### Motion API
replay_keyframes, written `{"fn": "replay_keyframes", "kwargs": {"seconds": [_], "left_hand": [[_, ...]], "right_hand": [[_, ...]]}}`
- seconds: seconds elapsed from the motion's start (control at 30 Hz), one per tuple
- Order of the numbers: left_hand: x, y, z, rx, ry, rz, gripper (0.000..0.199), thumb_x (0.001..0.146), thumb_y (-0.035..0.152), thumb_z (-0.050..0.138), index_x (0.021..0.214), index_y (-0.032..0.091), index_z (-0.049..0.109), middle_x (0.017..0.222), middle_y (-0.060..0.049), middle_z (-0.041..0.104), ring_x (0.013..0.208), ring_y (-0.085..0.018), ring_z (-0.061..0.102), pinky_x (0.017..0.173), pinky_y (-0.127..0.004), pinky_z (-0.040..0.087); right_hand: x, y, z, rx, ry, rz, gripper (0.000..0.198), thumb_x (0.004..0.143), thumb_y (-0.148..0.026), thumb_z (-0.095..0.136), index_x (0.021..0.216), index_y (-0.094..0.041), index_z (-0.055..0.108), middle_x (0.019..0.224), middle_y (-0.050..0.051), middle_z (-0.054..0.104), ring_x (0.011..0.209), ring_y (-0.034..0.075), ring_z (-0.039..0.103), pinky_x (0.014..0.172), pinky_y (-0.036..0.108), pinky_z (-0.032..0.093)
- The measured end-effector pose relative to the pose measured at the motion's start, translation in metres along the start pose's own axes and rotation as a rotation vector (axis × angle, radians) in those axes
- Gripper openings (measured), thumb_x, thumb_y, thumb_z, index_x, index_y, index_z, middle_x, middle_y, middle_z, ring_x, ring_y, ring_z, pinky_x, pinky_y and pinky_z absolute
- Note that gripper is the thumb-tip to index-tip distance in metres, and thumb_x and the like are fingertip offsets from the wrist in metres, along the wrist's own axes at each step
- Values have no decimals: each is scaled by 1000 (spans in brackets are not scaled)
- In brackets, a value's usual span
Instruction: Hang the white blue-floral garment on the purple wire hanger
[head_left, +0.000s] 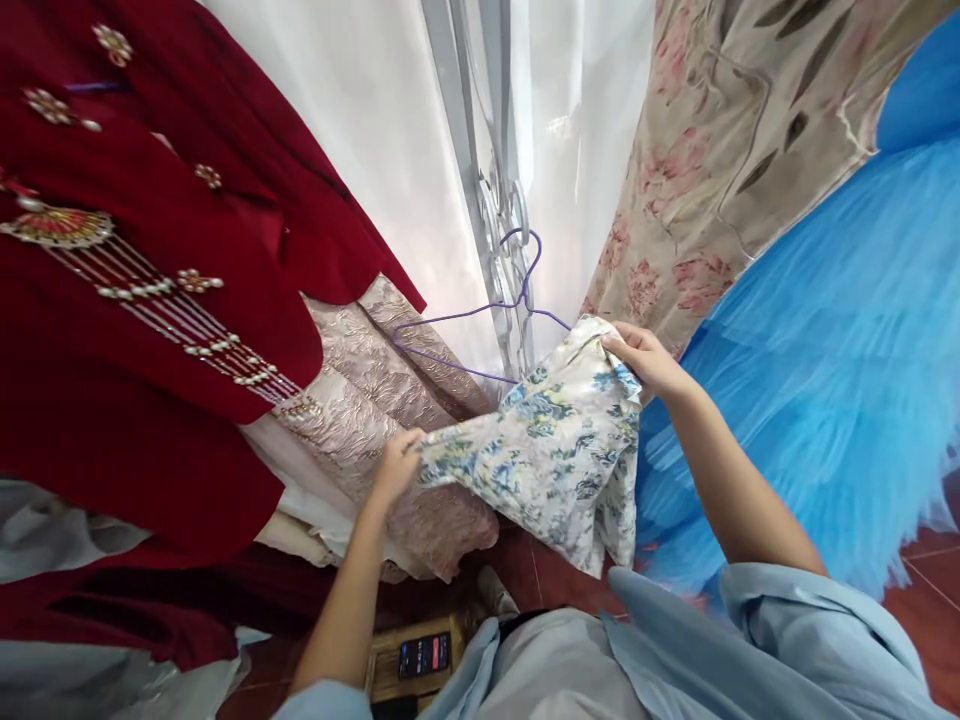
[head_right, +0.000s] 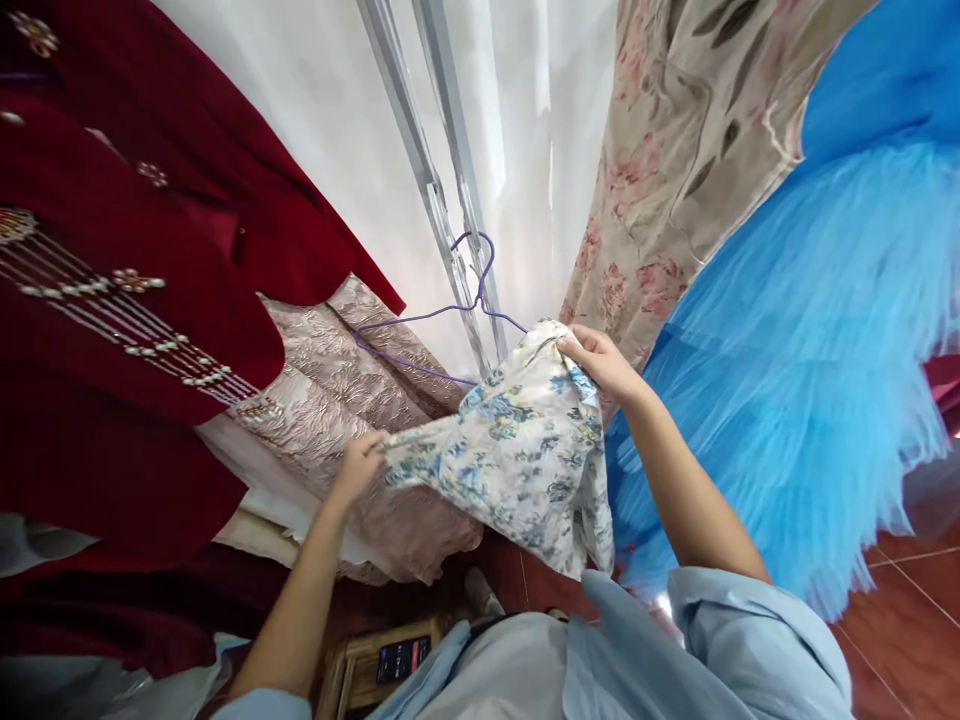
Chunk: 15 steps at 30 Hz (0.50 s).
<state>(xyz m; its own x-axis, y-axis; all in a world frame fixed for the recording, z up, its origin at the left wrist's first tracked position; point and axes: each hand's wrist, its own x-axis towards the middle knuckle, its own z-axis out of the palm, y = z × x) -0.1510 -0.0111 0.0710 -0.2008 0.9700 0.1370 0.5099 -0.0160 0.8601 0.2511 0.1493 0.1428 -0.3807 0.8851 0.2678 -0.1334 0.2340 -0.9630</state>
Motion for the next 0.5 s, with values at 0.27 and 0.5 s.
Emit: {"fn": "replay_keyframes", "kwargs": {"seconds": [0.27,0.5], "left_hand": [[167,77,-85,-410,293,132,8,65,11,52,65,18,48,58,1,46,56,-11,42,53,-23,31],[190,143,-49,-80,81,262,51,69,22,80,115,18,57,106,-7,66,91,-19,62,80,-30,49]], "right_hand": [[9,-12,-15,-81,53,-14,40,77,-54,82,84,-17,66,66,0,64,51,10,54,46,20,39],[23,34,0,68,102,129,30,79,-47,73,75,-18,66,61,3,67,62,20,66,59,31,55]]}}
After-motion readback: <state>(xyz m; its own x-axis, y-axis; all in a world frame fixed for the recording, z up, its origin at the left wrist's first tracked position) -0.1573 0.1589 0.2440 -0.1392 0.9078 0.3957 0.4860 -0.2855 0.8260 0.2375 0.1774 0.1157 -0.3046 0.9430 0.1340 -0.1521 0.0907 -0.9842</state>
